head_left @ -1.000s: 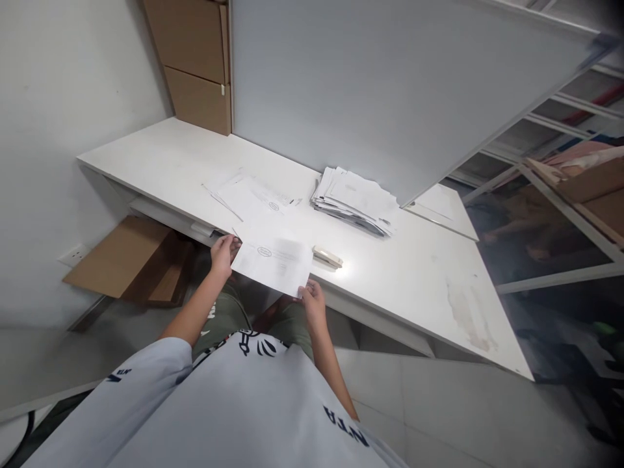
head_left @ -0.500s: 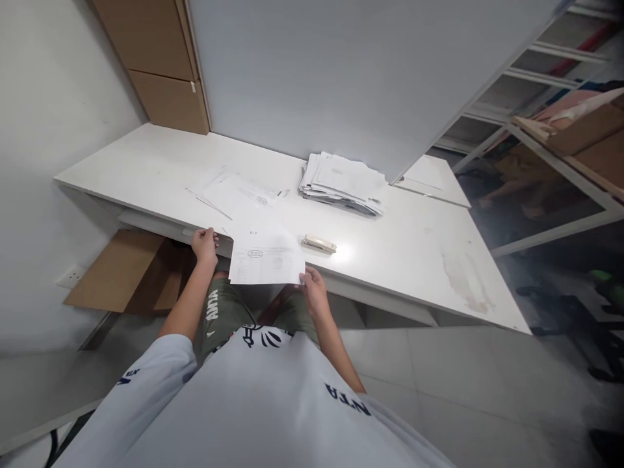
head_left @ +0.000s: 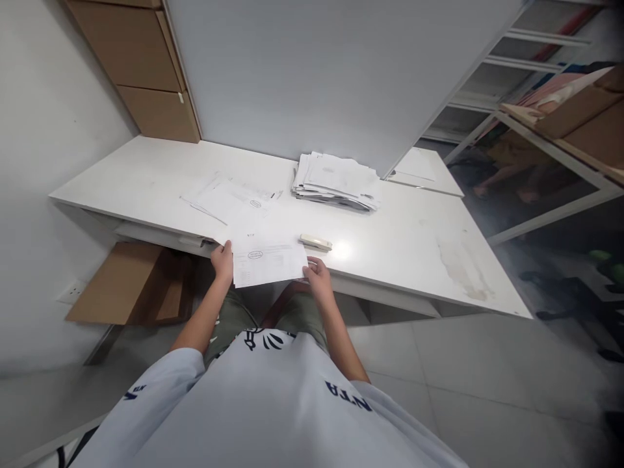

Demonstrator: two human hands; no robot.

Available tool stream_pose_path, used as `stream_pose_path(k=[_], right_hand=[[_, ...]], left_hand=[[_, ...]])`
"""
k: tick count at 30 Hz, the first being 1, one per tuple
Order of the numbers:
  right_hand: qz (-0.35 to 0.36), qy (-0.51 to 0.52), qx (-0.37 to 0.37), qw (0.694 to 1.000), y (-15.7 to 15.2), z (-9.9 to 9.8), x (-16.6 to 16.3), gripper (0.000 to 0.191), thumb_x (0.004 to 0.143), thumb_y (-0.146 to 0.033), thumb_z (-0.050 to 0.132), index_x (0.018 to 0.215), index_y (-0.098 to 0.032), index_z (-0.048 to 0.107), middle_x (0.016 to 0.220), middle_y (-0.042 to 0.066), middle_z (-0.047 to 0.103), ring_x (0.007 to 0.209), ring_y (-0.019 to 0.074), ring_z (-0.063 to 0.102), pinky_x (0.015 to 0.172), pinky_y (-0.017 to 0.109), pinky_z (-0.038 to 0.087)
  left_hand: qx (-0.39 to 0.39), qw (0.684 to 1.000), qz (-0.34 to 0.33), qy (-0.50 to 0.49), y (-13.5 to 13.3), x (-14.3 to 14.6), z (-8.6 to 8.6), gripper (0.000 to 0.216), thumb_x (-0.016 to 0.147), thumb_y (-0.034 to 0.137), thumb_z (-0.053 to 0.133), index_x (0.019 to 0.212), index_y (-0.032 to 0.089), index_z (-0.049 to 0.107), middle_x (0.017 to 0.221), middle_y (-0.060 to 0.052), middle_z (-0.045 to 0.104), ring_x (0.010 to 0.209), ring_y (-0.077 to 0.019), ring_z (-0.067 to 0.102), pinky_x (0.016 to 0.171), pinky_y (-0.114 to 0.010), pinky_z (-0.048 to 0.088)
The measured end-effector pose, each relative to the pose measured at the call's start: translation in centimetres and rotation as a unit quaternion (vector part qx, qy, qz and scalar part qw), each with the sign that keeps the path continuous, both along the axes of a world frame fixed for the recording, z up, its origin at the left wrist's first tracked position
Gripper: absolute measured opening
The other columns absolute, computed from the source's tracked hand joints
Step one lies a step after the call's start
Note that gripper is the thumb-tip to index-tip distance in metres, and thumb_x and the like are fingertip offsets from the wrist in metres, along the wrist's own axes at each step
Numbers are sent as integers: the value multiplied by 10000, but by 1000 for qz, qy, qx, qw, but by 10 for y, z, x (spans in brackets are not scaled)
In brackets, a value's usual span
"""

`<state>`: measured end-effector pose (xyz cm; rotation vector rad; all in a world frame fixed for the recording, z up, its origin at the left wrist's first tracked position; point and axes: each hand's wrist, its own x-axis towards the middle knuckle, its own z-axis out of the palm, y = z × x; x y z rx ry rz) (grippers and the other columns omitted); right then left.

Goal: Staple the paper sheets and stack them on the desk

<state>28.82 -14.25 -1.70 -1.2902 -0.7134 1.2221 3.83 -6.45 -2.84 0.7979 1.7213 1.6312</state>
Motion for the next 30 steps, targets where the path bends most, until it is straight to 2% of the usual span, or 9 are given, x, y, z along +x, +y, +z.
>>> stream_pose_path(k=[5,8,11,13,15,18,22,24,30], right_hand=[[-102,9,29,994,0,-3,2,460,616,-323,653,1038,-239,491,646,-93,538,596,113,555,559,266,528],[-148,0,43,988,-4,-5,6,387,649,-334,650,997,-229,515,685,-73,539,643,116,560,592,276,551],[-150,-3,40,988,-6,-8,10,302,674,-387,663,891,-194,581,793,-15,581,723,132,576,644,309,580],[-141,5,39,989,-6,-9,9,334,679,-411,678,909,-175,619,878,15,604,765,144,596,707,346,595],[-125,14,47,991,-4,-10,6,397,670,-407,702,982,-171,636,920,24,616,791,152,618,786,379,592],[-87,3,59,994,-1,-11,0,500,648,-379,729,1094,-175,630,864,13,627,810,175,651,869,407,562],[-76,-27,62,995,1,-12,-1,524,674,-376,705,1146,-164,622,693,-23,581,766,201,668,844,402,545],[-85,-34,64,994,1,-12,1,509,687,-378,688,1145,-165,625,670,-34,563,715,185,649,798,378,542],[-83,-33,71,993,-4,-12,7,502,670,-376,674,1126,-169,639,620,-58,527,604,146,565,695,341,515]], left_hand=[[22,998,46,-47,19,-19,9,369,889,391,553,629,210,364,520,86,290,450,-68,312,432,-195,271],[18,994,33,-98,31,-31,14,292,870,432,619,781,188,484,606,63,446,480,-69,424,467,-187,375],[31,997,-16,-71,30,-36,16,469,883,442,620,1261,197,489,1123,-118,650,913,-154,670,744,-261,548],[41,998,-46,5,22,-34,16,732,917,434,565,1517,224,203,1518,-205,399,1336,-208,503,1013,-351,488],[43,988,-51,139,12,-29,19,891,914,445,555,1571,203,3,1646,-205,97,1518,-241,193,1182,-436,302],[83,912,-111,386,-3,-17,28,850,910,488,551,1582,205,114,1665,-145,30,1535,-284,-46,1234,-522,81],[150,696,-394,581,-15,9,42,555,984,473,422,1493,250,410,1614,-78,300,1531,-273,114,1233,-508,152],[154,617,-457,622,-17,24,46,513,1000,433,400,1465,222,459,1576,-83,377,1511,-278,207,1227,-500,189],[178,532,-484,672,-8,57,49,486,969,271,456,1444,171,488,1509,-109,474,1450,-283,348,1195,-476,280]])
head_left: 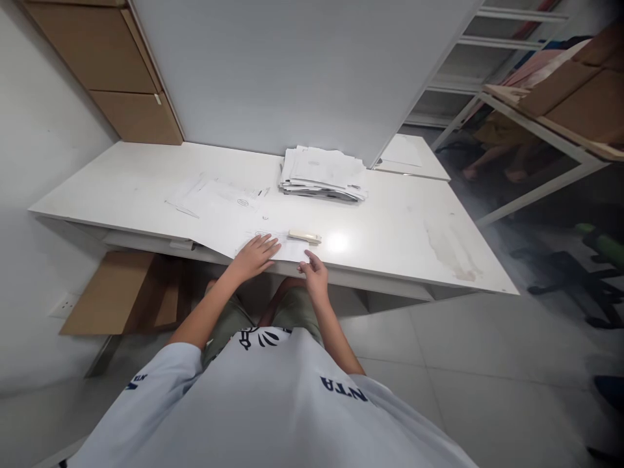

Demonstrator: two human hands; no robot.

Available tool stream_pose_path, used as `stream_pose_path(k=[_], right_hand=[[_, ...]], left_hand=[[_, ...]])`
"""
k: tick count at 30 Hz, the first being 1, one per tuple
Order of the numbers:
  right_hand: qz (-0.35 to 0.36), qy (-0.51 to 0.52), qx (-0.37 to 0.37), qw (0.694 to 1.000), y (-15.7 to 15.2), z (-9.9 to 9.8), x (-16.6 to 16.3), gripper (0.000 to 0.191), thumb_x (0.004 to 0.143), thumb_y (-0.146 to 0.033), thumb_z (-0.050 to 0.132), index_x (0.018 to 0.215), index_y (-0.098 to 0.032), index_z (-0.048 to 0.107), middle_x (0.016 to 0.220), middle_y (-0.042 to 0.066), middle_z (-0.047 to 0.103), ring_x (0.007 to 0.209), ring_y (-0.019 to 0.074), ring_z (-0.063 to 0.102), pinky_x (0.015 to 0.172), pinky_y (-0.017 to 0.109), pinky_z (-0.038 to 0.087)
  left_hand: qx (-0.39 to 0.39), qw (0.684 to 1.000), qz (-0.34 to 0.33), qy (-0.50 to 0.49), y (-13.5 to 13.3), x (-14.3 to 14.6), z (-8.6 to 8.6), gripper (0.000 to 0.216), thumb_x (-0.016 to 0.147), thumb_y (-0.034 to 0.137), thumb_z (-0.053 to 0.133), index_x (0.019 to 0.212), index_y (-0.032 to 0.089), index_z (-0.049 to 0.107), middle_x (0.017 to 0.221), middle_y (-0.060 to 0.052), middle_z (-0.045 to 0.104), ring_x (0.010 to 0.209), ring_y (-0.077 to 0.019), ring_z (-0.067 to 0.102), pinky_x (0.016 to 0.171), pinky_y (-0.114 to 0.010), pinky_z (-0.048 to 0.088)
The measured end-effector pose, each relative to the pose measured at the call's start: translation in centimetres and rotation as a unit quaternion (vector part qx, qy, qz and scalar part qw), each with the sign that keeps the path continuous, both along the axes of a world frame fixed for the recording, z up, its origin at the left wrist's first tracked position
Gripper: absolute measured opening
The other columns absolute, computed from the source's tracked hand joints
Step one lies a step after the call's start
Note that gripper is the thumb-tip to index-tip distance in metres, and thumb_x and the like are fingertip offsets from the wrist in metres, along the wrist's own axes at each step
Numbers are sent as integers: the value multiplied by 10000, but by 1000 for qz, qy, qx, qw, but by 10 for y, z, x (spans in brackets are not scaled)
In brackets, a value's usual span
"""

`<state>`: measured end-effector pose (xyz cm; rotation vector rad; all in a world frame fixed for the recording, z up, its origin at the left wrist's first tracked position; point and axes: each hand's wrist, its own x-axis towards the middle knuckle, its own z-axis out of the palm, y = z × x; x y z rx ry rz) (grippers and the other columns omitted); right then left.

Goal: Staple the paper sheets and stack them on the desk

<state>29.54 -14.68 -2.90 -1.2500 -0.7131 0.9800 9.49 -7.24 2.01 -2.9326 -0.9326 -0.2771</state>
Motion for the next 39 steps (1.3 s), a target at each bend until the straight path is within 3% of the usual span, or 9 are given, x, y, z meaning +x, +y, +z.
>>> stream_pose_path(k=[6,10,14,17,20,25,28,34,39], right_hand=[[45,-55,-8,997,-5,3,11,453,697,-349,581,1114,-179,629,597,-77,459,511,118,454,546,283,433],[4,-218,13,976,4,25,27,371,807,-337,500,1116,-191,644,611,-57,472,570,139,467,617,291,436],[11,-440,111,891,28,57,30,321,882,-264,465,1128,-204,663,998,83,659,953,230,568,888,373,437],[85,-556,96,821,49,70,20,291,907,-218,478,1128,-188,665,1138,123,650,1070,266,539,965,401,375],[100,-603,37,791,63,67,8,245,922,-202,486,1087,-172,664,1111,121,645,1026,264,536,924,396,364],[43,-605,22,795,79,50,-3,197,926,-169,471,936,-189,667,977,80,643,964,236,523,822,347,352],[42,-636,12,770,85,40,-5,150,901,-178,515,848,-192,655,905,71,627,928,233,510,798,342,333],[92,-700,32,708,89,43,3,115,908,-215,540,918,-207,654,940,68,627,923,237,495,780,340,324],[178,-727,129,650,95,57,35,186,955,-249,493,1068,-206,633,1020,82,625,949,231,509,804,335,338]], left_hand=[[11,999,-23,35,10,13,-10,550,900,66,397,1435,146,499,1477,-119,511,1389,-263,446,1122,-422,379],[-8,999,-17,41,14,13,-15,568,905,91,400,1471,120,444,1516,-133,460,1431,-264,388,1168,-436,322],[-54,997,-5,50,20,15,-14,603,898,97,383,1501,82,384,1551,-153,399,1477,-265,301,1208,-458,249],[-85,995,-5,46,25,14,-13,627,890,136,416,1514,105,366,1569,-145,370,1489,-263,271,1219,-460,224],[-99,995,-5,24,30,10,-15,655,867,154,443,1517,138,371,1582,-126,350,1491,-258,269,1223,-462,217],[-80,997,-5,3,35,2,-20,723,787,110,483,1504,185,413,1556,-98,408,1466,-252,329,1207,-433,257],[-66,997,12,-43,35,1,-19,590,832,186,582,1413,273,530,1474,-78,516,1384,-268,446,1163,-438,337],[-57,995,23,-82,35,9,-7,385,946,396,593,1276,199,576,1344,-114,553,1163,-238,578,983,-464,503],[-25,989,67,-127,73,-24,31,439,924,344,473,1354,331,562,1411,-61,569,1355,-287,480,1158,-512,337]])
